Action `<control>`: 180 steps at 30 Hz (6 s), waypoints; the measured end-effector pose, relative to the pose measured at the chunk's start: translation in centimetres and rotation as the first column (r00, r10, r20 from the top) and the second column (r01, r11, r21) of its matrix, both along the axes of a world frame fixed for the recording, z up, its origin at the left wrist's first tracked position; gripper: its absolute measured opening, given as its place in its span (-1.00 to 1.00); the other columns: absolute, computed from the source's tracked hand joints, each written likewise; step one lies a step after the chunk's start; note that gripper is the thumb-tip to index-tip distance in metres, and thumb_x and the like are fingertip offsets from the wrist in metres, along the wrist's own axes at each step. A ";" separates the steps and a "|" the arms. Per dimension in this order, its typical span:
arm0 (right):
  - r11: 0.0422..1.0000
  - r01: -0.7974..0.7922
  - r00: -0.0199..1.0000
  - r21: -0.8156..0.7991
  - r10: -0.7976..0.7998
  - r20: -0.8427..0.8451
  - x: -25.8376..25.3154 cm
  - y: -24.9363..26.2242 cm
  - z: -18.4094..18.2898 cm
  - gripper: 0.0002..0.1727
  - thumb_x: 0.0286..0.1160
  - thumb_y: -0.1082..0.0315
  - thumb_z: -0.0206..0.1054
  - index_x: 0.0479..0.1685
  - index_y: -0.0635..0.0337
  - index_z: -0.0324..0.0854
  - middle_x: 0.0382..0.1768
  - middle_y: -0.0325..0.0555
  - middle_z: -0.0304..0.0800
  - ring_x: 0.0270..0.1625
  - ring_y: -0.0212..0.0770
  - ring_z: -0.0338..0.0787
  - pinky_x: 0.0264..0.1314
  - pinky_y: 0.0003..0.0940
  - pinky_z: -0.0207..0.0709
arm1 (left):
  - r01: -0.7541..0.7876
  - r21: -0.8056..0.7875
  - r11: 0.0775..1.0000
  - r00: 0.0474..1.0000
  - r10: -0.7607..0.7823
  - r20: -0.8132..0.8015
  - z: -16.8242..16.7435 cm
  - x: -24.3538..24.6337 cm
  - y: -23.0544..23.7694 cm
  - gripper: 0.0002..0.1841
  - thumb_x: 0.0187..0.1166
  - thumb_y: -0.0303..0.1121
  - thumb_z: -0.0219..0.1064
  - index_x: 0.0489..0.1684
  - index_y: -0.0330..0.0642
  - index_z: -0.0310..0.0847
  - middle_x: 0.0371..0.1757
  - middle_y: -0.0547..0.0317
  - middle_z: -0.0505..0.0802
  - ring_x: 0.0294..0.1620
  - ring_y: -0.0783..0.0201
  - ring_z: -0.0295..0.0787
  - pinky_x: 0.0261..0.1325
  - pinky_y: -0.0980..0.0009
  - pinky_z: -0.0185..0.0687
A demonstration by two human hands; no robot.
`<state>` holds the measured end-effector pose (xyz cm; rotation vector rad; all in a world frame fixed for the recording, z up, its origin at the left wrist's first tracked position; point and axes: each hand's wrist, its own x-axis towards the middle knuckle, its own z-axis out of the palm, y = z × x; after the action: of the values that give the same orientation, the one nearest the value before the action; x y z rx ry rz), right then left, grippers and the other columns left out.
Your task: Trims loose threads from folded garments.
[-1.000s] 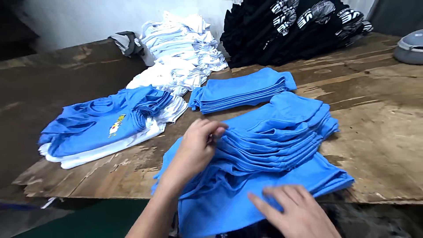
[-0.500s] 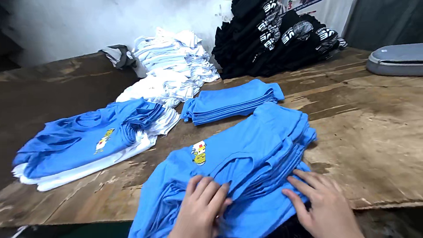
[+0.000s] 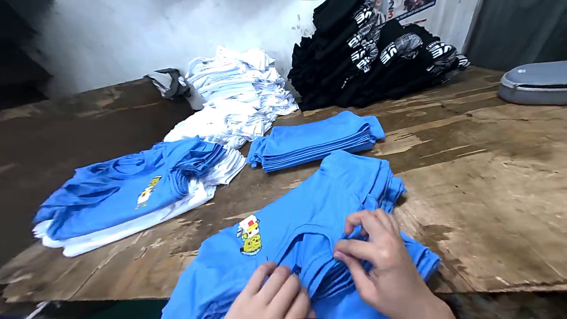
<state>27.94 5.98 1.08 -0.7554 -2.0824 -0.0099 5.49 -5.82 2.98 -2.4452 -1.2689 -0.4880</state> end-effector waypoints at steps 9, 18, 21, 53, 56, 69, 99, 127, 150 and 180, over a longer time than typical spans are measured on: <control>0.998 0.055 0.998 0.016 -0.056 0.025 -0.5 -0.1 -0.4 -0.81 0.52 0.08 0.34 -0.15 -0.29 0.90 0.10 -0.21 0.81 0.04 -0.14 0.71 0.10 -0.10 0.58 | -0.115 0.006 0.993 0.910 0.103 0.403 3.6 -0.9 5.9 -0.55 0.47 0.10 0.43 0.26 0.15 0.71 -0.11 0.37 0.74 -0.12 0.36 0.69 -0.04 0.21 0.71; 0.963 -0.227 0.871 -0.143 0.134 -0.473 2.2 -0.3 -1.4 -0.75 0.74 0.02 0.24 -0.22 -0.13 0.72 -0.01 -0.33 0.71 0.23 -0.40 0.66 0.36 -0.40 0.54 | 0.063 0.023 0.998 0.949 -0.067 0.309 3.7 -1.2 9.1 -0.78 0.61 -0.14 0.31 0.09 0.26 0.84 0.03 0.57 0.84 0.09 0.41 0.71 0.12 0.19 0.56; 0.959 -0.202 0.864 -0.197 0.080 -0.497 2.4 -0.9 -1.4 -0.64 0.73 0.01 0.23 -0.37 -0.03 0.75 -0.04 -0.25 0.79 0.18 -0.35 0.70 0.31 -0.34 0.58 | 0.106 -0.005 0.994 0.946 -0.100 0.308 3.7 -1.3 9.6 -0.80 0.60 -0.16 0.34 0.04 0.27 0.85 0.01 0.62 0.85 0.08 0.47 0.72 0.17 0.22 0.56; 0.965 0.242 0.941 -0.102 -0.259 -0.219 -1.1 -2.0 -2.4 -0.85 0.40 0.02 0.44 -0.36 -0.38 0.95 -0.57 -0.56 0.63 -0.22 -0.38 0.61 0.24 0.05 0.18 | 0.248 -0.511 0.823 0.743 0.177 0.645 2.8 0.9 13.9 -0.68 0.40 -0.41 0.57 0.11 0.03 0.74 -0.27 0.42 0.89 -0.26 0.49 0.83 -0.08 0.48 0.78; 0.942 0.279 0.912 -0.185 -0.321 -0.257 -1.0 -3.4 -1.5 -0.84 0.46 0.06 0.42 -0.40 -0.31 0.89 -0.49 -0.53 0.69 -0.07 -0.35 0.65 0.31 0.07 0.14 | 0.219 -0.353 0.909 0.769 0.062 0.637 2.7 -0.4 12.8 -0.63 0.32 -0.12 0.64 0.08 0.11 0.81 -0.08 0.50 0.88 -0.07 0.53 0.81 0.02 0.49 0.79; 0.976 0.178 0.970 -0.125 -0.196 -0.144 1.7 -3.1 -1.0 -0.74 0.49 -0.11 0.38 -0.23 -0.23 0.85 -0.25 -0.29 0.81 0.04 -0.14 0.69 0.28 0.07 0.32 | 0.138 -0.639 0.757 0.854 0.236 0.464 3.6 -0.3 8.8 -0.48 0.44 0.22 0.46 0.04 -0.04 0.81 -0.33 0.43 0.84 -0.38 0.55 0.74 -0.25 0.49 0.71; 0.984 0.138 0.982 0.112 -0.121 -0.147 4.0 -1.2 -1.9 -0.77 0.70 0.00 0.19 -0.27 -0.28 0.71 -0.06 -0.41 0.73 0.17 -0.32 0.60 0.39 -0.17 0.26 | 0.161 0.104 0.981 0.972 -0.176 0.158 2.7 5.3 10.2 -0.82 0.63 -0.39 0.25 -0.18 0.03 0.82 -0.17 0.30 0.87 -0.14 0.20 0.78 -0.12 0.20 0.63; 0.958 0.277 0.897 -0.069 -0.284 -0.340 1.1 -3.0 -2.3 -0.72 0.65 -0.02 0.28 -0.36 -0.24 0.81 -0.42 -0.45 0.73 -0.02 -0.34 0.64 0.34 -0.12 0.25 | 0.257 -0.075 0.964 0.860 -0.193 0.472 1.5 2.4 10.8 -0.85 0.47 -0.09 0.52 -0.16 0.16 0.89 -0.14 0.52 0.91 -0.02 0.49 0.79 0.10 0.36 0.66; 0.969 0.192 0.980 -0.158 -0.197 -0.014 1.8 -1.3 -2.0 -0.65 0.60 -0.10 0.25 -0.02 -0.28 0.95 -0.35 -0.34 0.72 -0.25 -0.32 0.74 -0.25 -0.33 0.67 | -0.045 -0.276 0.960 0.895 0.161 0.415 2.5 1.7 12.8 -0.66 0.32 -0.21 0.62 0.06 0.02 0.77 -0.11 0.39 0.83 -0.14 0.48 0.80 -0.05 0.40 0.82; 0.963 0.061 0.854 -0.264 -0.187 -0.485 1.8 -2.0 -3.2 -0.79 0.55 0.14 0.40 -0.37 -0.01 0.84 -0.19 -0.29 0.69 -0.14 -0.55 0.67 -0.17 -0.69 0.59 | 0.147 -0.299 0.943 0.909 -0.009 0.418 2.1 1.6 11.5 -0.79 0.51 -0.30 0.36 -0.01 0.25 0.82 -0.08 0.61 0.83 -0.03 0.51 0.75 0.11 0.16 0.68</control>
<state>29.78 3.99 -2.13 -0.9255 -1.5396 0.3420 7.07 5.67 5.09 -2.7747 -1.5195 -0.9253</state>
